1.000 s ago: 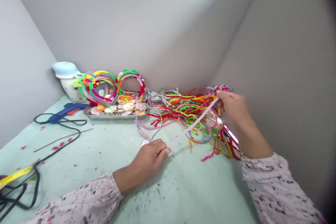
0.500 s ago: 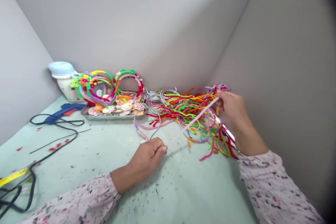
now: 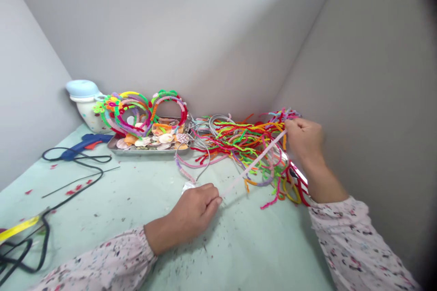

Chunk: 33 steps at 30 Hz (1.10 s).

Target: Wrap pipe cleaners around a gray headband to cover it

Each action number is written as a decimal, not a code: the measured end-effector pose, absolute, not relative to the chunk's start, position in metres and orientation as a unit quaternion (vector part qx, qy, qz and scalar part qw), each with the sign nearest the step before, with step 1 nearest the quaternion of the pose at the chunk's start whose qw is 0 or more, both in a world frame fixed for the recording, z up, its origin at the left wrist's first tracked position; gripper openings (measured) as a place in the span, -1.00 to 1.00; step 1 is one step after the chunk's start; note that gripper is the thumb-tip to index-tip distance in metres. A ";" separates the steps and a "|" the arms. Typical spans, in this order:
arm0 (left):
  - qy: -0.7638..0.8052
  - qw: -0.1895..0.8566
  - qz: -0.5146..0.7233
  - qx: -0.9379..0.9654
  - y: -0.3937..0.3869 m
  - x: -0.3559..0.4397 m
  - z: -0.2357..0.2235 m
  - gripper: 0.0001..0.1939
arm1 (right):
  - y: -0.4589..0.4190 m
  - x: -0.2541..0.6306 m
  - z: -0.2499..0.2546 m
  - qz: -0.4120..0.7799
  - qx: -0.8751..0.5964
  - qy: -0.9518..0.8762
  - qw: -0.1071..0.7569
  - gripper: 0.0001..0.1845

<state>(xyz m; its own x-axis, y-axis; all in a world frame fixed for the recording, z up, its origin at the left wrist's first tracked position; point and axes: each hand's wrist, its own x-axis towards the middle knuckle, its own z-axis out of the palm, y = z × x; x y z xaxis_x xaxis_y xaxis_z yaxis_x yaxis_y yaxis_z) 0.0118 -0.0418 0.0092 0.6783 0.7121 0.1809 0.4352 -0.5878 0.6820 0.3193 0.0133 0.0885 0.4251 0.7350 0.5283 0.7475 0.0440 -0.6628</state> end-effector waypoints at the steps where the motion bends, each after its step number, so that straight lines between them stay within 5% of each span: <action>1: 0.339 0.344 0.243 0.841 -0.040 0.011 0.008 -0.71 | 0.014 0.319 0.090 -0.020 -0.696 -0.529 0.485 -0.61; 6: 0.365 0.545 0.311 0.688 -0.029 0.008 0.001 -0.72 | 0.016 0.318 0.093 0.018 -0.703 -0.538 0.465 -0.58; 11: 0.353 0.632 0.332 0.604 -0.025 0.009 0.005 -0.75 | 0.016 0.320 0.092 0.112 -0.661 -0.507 0.542 -0.64; 33: 0.390 0.564 0.345 0.641 -0.030 0.004 0.008 -0.62 | 0.017 0.321 0.094 0.239 -0.585 -0.453 0.629 -0.78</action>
